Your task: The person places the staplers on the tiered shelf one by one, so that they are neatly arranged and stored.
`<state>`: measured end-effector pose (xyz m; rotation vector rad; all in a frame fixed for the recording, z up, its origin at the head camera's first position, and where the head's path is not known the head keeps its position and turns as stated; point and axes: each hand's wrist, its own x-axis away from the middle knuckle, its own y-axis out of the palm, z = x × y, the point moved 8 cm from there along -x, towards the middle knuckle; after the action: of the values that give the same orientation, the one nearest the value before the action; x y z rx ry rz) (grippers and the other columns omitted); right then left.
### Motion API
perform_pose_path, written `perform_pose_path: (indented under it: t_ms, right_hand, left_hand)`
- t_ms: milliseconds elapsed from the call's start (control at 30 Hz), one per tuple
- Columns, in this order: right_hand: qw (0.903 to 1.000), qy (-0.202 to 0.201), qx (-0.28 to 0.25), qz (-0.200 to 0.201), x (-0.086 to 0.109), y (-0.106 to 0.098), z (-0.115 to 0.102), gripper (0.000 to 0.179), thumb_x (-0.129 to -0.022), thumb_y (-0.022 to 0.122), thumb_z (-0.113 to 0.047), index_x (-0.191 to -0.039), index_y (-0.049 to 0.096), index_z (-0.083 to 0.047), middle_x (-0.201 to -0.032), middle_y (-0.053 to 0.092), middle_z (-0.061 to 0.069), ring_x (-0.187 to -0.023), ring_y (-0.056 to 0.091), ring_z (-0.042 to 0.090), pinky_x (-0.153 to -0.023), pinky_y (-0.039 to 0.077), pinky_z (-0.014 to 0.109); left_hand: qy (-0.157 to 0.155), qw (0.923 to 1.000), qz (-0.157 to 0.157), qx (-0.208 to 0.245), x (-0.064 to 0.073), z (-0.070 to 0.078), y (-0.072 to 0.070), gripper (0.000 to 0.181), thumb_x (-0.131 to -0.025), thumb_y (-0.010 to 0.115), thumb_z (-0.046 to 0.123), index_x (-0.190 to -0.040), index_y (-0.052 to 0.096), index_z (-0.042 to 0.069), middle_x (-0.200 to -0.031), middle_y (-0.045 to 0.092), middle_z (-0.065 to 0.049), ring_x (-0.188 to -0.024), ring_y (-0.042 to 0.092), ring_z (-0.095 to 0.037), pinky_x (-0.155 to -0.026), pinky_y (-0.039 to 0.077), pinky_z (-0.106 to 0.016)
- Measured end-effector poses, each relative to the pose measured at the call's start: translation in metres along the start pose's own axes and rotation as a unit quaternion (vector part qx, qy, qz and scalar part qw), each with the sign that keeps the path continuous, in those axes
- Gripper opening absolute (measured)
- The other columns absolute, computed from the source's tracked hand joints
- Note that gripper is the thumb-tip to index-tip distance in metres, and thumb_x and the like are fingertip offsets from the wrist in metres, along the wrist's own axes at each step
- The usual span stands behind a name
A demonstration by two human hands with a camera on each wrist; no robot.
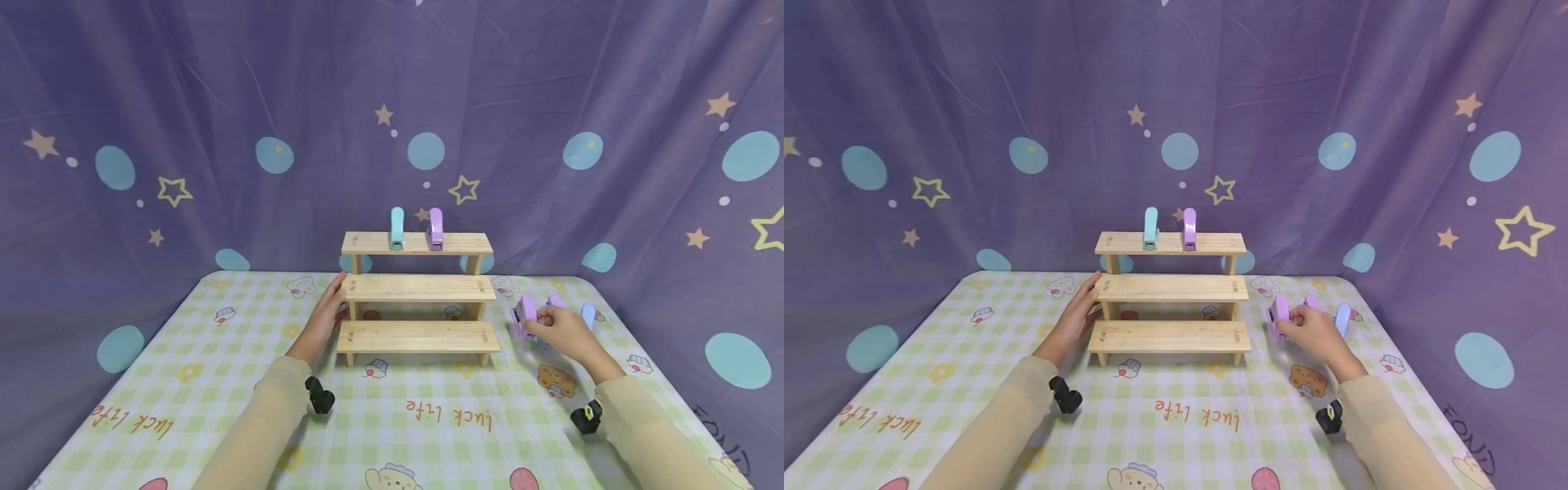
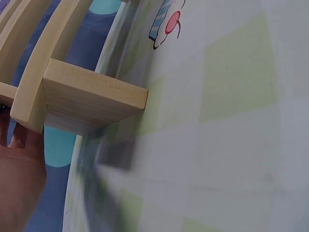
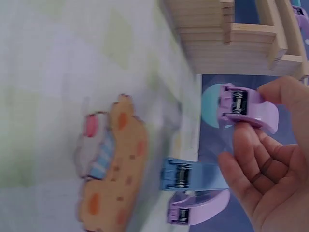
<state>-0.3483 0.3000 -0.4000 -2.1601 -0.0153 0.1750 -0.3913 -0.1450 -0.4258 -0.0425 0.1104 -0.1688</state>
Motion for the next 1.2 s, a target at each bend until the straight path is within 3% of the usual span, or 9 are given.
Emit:
perform_pose_path:
  t_ms: [333, 600, 900, 1200]
  right_hand:
    - [0.9986, -0.015, -0.005, 0.051, 0.001, -0.030, -0.029, 0.040, -0.094, 0.067, -0.038, -0.110, 0.066, -0.001, -0.089, 0.067, 0.006, -0.077, 0.060, 0.019, -0.064, 0.050, 0.032]
    - [0.9961, -0.048, -0.021, 0.071, -0.003, -0.038, -0.057, 0.039, -0.093, 0.069, -0.039, -0.107, 0.068, -0.002, -0.086, 0.067, 0.005, -0.075, 0.060, 0.019, -0.062, 0.050, 0.032]
    - [0.9941, -0.080, -0.047, 0.055, -0.014, -0.027, -0.095, 0.032, -0.093, 0.069, -0.036, -0.102, 0.066, -0.006, -0.083, 0.066, 0.003, -0.072, 0.059, 0.019, -0.062, 0.049, 0.033]
    - [0.9922, -0.099, -0.069, 0.032, -0.030, -0.001, -0.129, 0.032, -0.092, 0.070, -0.038, -0.101, 0.065, -0.008, -0.086, 0.066, 0.003, -0.076, 0.059, 0.019, -0.067, 0.049, 0.034]
  left_hand:
    - [0.014, 0.9999, -0.006, 0.008, 0.000, 0.001, -0.001, 0.055, -0.110, 0.037, 0.040, -0.162, 0.019, 0.031, -0.164, 0.021, -0.004, -0.144, 0.031, -0.029, -0.118, 0.026, -0.048]
    - [0.001, 0.9999, -0.015, 0.005, -0.001, 0.000, 0.001, 0.054, -0.111, 0.033, 0.039, -0.162, 0.015, 0.034, -0.166, 0.012, 0.002, -0.149, 0.019, -0.024, -0.120, 0.021, -0.051]
    - [0.002, 0.9999, -0.013, -0.003, 0.001, 0.002, 0.001, 0.055, -0.110, 0.035, 0.043, -0.161, 0.017, 0.035, -0.165, 0.015, 0.003, -0.149, 0.021, -0.022, -0.119, 0.024, -0.050]
    - [0.001, 1.0000, -0.009, -0.002, 0.003, 0.004, 0.002, 0.054, -0.109, 0.036, 0.046, -0.160, 0.019, 0.039, -0.165, 0.015, 0.005, -0.149, 0.022, -0.021, -0.119, 0.024, -0.048]
